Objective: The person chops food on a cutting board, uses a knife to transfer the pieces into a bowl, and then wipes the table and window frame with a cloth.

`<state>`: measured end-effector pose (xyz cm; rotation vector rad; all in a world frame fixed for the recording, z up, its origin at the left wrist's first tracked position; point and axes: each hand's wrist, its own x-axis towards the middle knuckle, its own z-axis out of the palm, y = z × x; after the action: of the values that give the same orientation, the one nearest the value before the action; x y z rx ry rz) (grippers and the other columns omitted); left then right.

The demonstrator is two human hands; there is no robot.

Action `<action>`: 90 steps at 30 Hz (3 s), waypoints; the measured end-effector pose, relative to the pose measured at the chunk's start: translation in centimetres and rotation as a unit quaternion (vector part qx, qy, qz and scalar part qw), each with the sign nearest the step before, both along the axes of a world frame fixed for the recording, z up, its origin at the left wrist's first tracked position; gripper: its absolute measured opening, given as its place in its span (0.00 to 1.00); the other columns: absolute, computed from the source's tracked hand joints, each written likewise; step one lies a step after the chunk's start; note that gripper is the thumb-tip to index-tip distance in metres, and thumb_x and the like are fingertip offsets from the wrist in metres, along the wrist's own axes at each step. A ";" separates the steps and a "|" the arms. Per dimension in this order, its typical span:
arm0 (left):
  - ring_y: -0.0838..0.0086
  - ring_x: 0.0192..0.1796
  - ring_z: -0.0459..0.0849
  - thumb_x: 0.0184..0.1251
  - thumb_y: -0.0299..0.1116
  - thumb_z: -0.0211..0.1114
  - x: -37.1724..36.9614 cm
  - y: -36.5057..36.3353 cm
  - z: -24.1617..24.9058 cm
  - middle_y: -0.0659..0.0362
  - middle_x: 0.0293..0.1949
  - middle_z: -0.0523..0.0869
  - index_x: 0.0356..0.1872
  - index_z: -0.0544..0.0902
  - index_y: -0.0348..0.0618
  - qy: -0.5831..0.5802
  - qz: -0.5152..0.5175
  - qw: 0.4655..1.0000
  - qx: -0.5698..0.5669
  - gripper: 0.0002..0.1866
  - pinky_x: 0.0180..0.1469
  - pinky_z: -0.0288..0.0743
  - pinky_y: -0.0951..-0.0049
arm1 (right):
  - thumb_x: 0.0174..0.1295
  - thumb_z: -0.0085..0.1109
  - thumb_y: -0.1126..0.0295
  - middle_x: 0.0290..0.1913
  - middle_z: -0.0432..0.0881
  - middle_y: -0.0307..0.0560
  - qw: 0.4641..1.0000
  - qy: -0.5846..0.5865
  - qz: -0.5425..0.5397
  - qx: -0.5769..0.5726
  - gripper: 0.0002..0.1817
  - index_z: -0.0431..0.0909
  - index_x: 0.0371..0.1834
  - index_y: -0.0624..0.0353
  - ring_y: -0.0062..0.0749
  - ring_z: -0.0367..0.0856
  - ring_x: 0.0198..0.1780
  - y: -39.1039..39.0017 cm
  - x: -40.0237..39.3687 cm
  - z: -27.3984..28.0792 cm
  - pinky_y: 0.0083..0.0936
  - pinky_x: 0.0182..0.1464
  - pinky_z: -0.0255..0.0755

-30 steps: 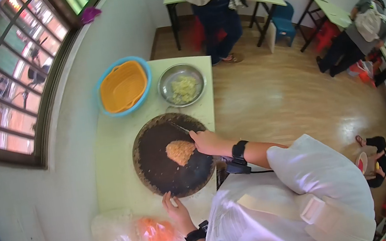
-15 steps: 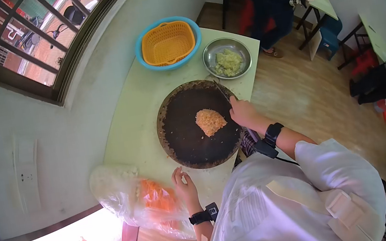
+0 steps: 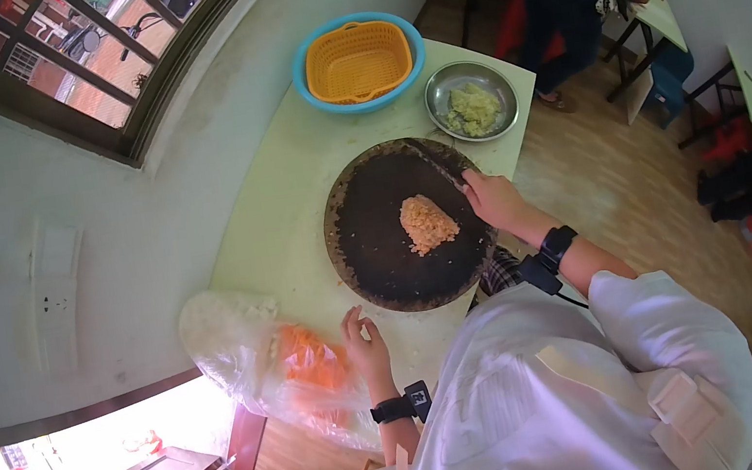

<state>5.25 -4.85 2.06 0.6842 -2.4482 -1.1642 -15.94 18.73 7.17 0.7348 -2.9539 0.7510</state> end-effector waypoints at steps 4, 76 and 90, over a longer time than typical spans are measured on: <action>0.65 0.41 0.76 0.57 0.25 0.52 0.4 0.7 0.4 0.54 0.45 0.75 0.43 0.75 0.42 -0.052 0.005 0.999 0.009 0.12 0.42 0.71 0.71 | 0.54 0.45 0.72 0.27 0.75 0.55 1.000 -0.017 0.026 -0.001 0.10 0.63 0.41 0.59 0.50 0.76 0.27 -0.9 0.7 1.3 0.40 0.28 0.71; 0.73 0.34 0.78 0.58 0.21 0.51 6.4 10.1 6.0 0.57 0.42 0.78 0.44 0.73 0.39 -0.075 0.387 0.919 0.013 0.12 0.37 0.71 0.76 | 0.38 0.57 0.69 0.37 0.74 0.35 0.551 0.181 0.815 0.005 0.17 0.79 0.36 0.38 0.32 0.70 0.43 -16.3 -7.6 -2.2 0.32 0.53 0.58; 0.77 0.32 0.79 0.60 0.22 0.48 7.8 14.6 5.8 0.58 0.34 0.81 0.47 0.72 0.42 -0.050 0.443 0.891 0.085 0.14 0.36 0.71 0.79 | 0.46 0.49 0.72 0.32 0.72 0.43 0.490 0.134 0.860 -0.058 0.12 0.78 0.32 0.45 0.38 0.69 0.42 -18.5 -7.3 -1.8 0.32 0.53 0.60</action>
<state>13.06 9.79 7.82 1.7021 -1.7123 -0.9440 -23.27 0.22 5.35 3.1355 -0.8043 0.4712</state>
